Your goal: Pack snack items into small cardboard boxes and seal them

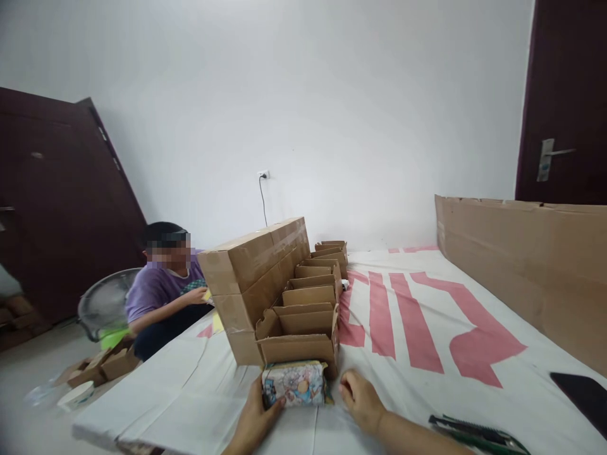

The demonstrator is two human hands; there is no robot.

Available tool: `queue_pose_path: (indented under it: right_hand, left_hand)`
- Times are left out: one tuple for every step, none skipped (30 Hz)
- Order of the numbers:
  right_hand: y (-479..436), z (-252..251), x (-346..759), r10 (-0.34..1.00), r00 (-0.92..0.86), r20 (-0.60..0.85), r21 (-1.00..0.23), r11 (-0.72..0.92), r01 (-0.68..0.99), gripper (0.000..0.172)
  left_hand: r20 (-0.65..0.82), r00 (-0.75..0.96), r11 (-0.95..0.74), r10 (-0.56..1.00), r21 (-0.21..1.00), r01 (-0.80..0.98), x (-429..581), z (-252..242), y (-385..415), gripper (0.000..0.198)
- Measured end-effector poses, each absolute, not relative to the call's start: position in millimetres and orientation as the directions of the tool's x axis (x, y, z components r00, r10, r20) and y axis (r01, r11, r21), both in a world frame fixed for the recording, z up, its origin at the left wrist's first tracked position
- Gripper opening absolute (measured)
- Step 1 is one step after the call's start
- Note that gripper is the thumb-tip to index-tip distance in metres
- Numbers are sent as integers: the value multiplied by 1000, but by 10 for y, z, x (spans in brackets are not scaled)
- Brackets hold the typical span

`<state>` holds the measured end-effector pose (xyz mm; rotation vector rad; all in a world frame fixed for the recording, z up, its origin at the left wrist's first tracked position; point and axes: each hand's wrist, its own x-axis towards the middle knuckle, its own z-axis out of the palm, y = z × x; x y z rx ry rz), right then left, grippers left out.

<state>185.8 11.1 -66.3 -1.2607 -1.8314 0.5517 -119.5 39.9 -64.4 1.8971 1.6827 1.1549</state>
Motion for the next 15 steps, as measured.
queue_pose_path:
  right_hand:
    - [172,-667,1914,920,-96,381,-752,369,546,18]
    - [257,-668,1972,927,-33,375,-769,330,547,19]
    - [366,-666,2030,931,29,363,-783,288,552,19]
    - [496,-659,2086,935,84,346,-794,244,558,19]
    - [643,-649,2136,937,130,325,-802,200,563,18]
    - [803,-634,2178,938,171,302,-811,159,564,17]
    - [969,-614,2211,939,202,279,-819,123,561,17]
    - [1138,-590,2233,941,223,254,-826,91,556,15]
    - [1305,-560,2246,944,238,229,-833,64,549,14]
    - [1466,-527,2250,947,249,204,-840,39,541,14]
    - [1622,-491,2246,950,257,180,-846,16,532,16]
    - [1770,-455,2236,952,263,158,-852,-3,523,20]
    - [1911,-420,2222,953,267,140,-859,-18,512,23]
    - [2046,-386,2205,955,270,126,-865,-28,500,25]
    - [2176,-355,2186,955,272,114,-873,-34,486,26]
  left_hand:
    - [336,-35,-229,941,709,667,-1180,-635,391,75]
    - [336,-29,-229,941,700,676,-1166,-617,385,76]
    - [335,-25,-228,942,692,684,-1154,-592,380,78]
    - [331,-21,-224,943,683,695,-1145,-566,377,80]
    - [326,-18,-218,945,671,708,-1139,-542,377,82]
    - [321,-17,-210,947,658,723,-1136,-525,379,82]
    - [318,-16,-203,948,643,738,-1136,-515,383,81]
    - [316,-16,-197,949,630,751,-1138,-517,389,79]
    - [316,-16,-193,949,619,761,-1143,-531,397,77]
    - [323,-18,-194,946,611,767,-1149,-557,408,75]
    - [342,-23,-201,939,605,770,-1158,-594,423,74]
    - [369,-30,-213,929,599,772,-1169,-641,442,74]
    - [400,-40,-224,916,590,776,-1182,-695,465,74]
    - [425,-52,-229,904,581,781,-1198,-752,492,74]
    - [442,-63,-228,895,573,787,-1214,-808,523,75]
